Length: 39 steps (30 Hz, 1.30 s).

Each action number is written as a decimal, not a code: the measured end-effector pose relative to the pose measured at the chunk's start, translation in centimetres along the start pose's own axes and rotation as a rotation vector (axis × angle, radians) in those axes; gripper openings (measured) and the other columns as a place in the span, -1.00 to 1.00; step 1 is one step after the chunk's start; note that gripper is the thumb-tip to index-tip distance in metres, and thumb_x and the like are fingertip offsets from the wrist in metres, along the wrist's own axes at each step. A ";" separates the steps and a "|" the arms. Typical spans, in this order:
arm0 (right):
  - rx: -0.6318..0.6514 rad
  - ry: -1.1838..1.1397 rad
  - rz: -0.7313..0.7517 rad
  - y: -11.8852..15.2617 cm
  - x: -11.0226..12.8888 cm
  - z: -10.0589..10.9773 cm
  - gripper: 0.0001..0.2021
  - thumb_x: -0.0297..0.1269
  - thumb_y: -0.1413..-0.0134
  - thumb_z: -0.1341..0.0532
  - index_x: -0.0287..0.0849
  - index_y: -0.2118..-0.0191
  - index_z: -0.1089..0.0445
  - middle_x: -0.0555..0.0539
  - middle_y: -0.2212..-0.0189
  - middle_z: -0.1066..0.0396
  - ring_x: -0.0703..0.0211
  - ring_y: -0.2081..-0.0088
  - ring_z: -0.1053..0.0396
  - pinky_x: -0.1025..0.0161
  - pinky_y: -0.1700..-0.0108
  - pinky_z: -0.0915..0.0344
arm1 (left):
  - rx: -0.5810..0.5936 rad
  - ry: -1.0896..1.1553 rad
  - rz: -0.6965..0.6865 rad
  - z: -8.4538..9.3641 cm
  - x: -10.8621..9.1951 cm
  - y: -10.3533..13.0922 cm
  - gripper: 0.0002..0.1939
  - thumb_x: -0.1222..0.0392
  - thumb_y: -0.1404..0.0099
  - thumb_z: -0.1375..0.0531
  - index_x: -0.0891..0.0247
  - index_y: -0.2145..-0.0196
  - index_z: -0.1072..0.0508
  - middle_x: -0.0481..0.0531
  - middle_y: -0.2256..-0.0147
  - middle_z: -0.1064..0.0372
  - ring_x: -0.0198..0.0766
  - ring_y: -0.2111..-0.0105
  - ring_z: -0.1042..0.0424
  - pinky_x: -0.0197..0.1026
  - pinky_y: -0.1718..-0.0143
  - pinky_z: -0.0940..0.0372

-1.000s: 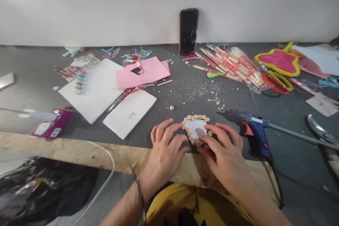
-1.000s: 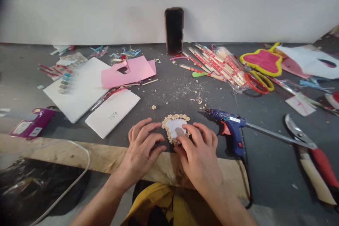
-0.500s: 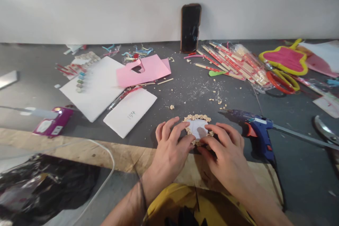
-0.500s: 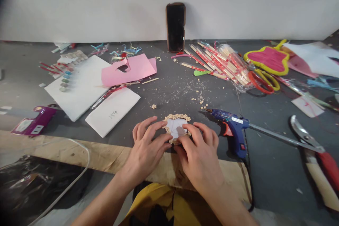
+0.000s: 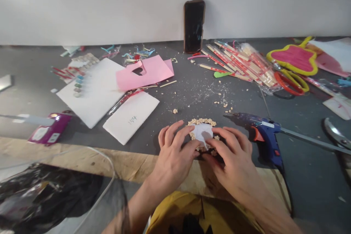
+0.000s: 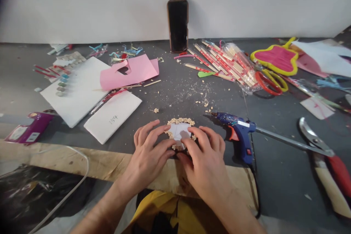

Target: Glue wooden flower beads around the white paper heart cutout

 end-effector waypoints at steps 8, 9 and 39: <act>-0.178 0.050 -0.027 2.1 -4.1 5.1 -0.78 -0.29 -0.12 -0.20 -0.13 0.09 -0.35 -0.16 0.07 -0.34 -0.03 -0.01 -0.25 -0.03 -0.04 -0.24 | -0.077 0.025 0.086 0.9 1.3 1.6 -0.86 0.28 -0.29 -0.17 0.15 0.18 -0.42 0.09 -0.03 -0.30 0.06 -0.15 -0.11 0.19 -0.08 -0.05; -0.192 0.071 -0.041 2.4 -4.8 5.6 -0.79 -0.27 -0.13 -0.19 -0.14 0.10 -0.35 -0.16 0.10 -0.35 -0.01 0.03 -0.27 -0.01 -0.01 -0.26 | -0.083 0.028 0.095 0.9 1.3 1.8 -0.86 0.29 -0.30 -0.16 0.15 0.18 -0.42 0.09 -0.03 -0.30 0.05 -0.15 -0.12 0.18 -0.08 -0.05; -0.200 -0.076 -0.172 5.3 -5.3 9.2 -0.80 -0.42 -0.18 0.04 -0.06 0.45 -0.15 0.05 0.59 -0.21 0.28 0.58 -0.20 0.31 0.51 -0.16 | -0.298 0.050 0.021 1.1 -4.6 2.8 -0.84 0.27 -0.21 -0.27 0.01 0.46 -0.47 -0.17 0.19 -0.41 -0.11 -0.02 -0.16 0.08 -0.11 0.06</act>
Point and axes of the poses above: each hand's wrist, its own y-axis away from the middle knuckle, its own z-axis out of the back of the hand, x = y × z, the point moved 8 cm from there along -y, towards the middle knuckle
